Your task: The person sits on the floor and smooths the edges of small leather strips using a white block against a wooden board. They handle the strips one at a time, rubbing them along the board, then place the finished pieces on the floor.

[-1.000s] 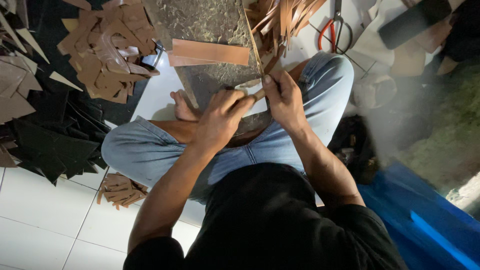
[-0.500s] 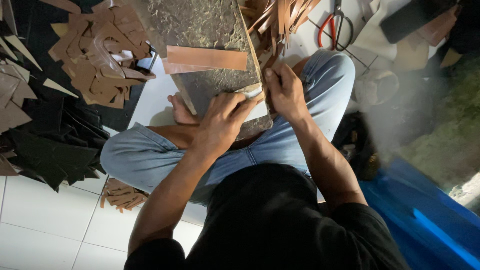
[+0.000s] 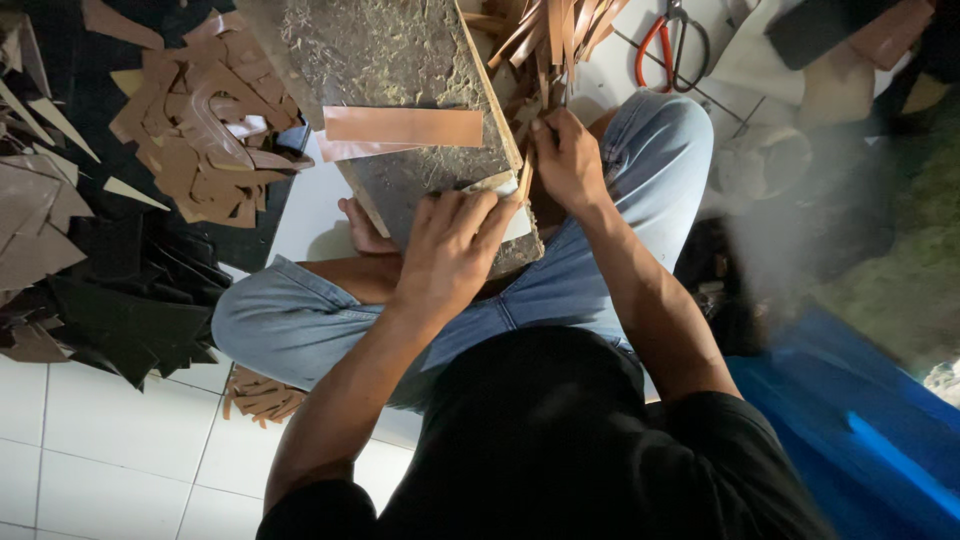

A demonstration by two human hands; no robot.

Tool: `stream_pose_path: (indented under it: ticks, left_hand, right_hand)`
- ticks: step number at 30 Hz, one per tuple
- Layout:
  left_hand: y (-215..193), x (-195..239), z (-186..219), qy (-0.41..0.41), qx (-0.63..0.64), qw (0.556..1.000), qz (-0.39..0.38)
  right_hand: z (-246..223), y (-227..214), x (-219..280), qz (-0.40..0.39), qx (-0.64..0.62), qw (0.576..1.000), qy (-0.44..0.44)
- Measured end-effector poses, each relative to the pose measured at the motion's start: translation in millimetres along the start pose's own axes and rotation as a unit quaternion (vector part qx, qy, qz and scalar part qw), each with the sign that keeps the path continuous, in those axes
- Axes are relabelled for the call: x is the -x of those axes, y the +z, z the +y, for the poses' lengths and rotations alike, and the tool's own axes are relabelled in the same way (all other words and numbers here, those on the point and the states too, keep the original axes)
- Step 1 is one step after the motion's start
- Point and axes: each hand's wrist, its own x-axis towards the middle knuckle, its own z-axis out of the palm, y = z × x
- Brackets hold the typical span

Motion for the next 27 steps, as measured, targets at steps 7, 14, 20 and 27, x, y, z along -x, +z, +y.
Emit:
stream_pose_path:
  ticks: [7,14,20,27]
  left_hand:
    - [2.3,-4.8,6.0,-0.001,-0.040,0.999,0.011]
    - [2.2,-1.6,-14.5,-0.078,0.208,0.975,-0.001]
    - [-20.8,-19.4,-60.1,-0.033,-0.068,0.995,0.072]
    - [-26.2,-28.0,-64.3,-0.093,0.089,0.985,0.116]
  right_hand:
    - [17.2,-0.9,-18.0,0.055,0.028,0.996,-0.064]
    - [-9.8,-79.1,-43.3,0.119,-0.134,0.979,-0.099]
    - [-51.8,-103.4,-36.1,0.111,0.062,0.966,-0.227]
    - [-75.6,-77.2,3.1,0.062,0.065,0.981,-0.169]
